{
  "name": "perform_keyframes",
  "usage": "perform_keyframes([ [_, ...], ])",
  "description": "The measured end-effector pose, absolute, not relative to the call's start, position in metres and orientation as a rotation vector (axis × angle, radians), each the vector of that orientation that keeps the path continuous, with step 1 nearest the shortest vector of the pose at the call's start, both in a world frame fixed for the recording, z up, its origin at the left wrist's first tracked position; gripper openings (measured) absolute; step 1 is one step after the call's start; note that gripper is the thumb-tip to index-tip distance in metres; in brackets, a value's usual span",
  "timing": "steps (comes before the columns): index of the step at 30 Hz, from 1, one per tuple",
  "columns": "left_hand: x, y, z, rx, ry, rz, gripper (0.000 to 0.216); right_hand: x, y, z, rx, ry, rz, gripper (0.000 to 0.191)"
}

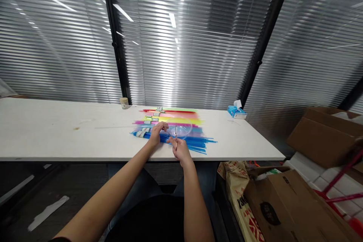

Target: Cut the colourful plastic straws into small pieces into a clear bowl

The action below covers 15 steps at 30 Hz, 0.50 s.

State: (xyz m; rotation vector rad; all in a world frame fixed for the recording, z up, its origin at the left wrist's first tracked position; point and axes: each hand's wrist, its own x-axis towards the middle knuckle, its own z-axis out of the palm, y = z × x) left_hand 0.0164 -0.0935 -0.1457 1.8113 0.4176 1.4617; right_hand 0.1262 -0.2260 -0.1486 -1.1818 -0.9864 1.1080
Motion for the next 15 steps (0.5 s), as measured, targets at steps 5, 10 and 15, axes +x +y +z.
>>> perform_keyframes([
  [5,0.0169,-0.0947,-0.1436,1.818,0.427,1.457,0.038,0.126,-0.2277,-0.1459,-1.179,-1.0,1.126,0.054],
  [10,0.0168,-0.0949,-0.1434,1.831,0.441,1.452,0.037,0.1263,-0.2301,-0.1424,-1.172,-1.028,1.143,0.058],
  [15,0.0159,-0.096,-0.1441,1.863,0.431,1.43,0.04,0.1258,-0.2299,-0.1422,-1.174,-1.045,1.143,0.056],
])
